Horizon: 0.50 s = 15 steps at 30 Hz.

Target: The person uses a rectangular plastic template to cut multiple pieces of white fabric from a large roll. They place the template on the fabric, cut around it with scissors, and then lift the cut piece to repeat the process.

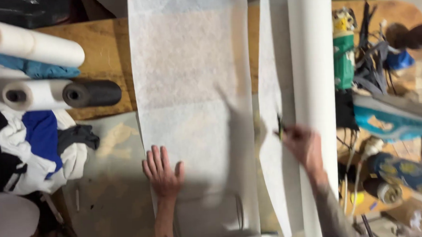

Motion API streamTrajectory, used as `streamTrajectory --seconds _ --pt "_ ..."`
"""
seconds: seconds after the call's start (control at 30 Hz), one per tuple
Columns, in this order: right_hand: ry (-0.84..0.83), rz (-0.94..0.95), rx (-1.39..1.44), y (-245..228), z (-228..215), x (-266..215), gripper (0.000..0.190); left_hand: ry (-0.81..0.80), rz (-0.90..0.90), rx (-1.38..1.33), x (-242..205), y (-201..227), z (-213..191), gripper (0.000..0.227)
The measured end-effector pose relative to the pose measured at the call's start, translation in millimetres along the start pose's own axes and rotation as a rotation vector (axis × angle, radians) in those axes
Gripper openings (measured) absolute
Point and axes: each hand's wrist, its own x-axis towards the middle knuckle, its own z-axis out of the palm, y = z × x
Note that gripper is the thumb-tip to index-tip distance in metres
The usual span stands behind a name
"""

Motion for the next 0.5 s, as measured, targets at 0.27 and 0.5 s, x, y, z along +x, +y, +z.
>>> streamTrajectory --seconds 0.27,0.5 --pt "0.003 0.599 -0.523 108.8 34.6 -205.4 0.037 0.081 0.100 -0.121 -13.8 -12.3 -10.5 0.065" --pt "0.003 0.417 -0.513 198.4 57.0 -210.8 0.036 -0.062 -0.402 -0.431 -154.3 -58.5 -35.2 0.052"
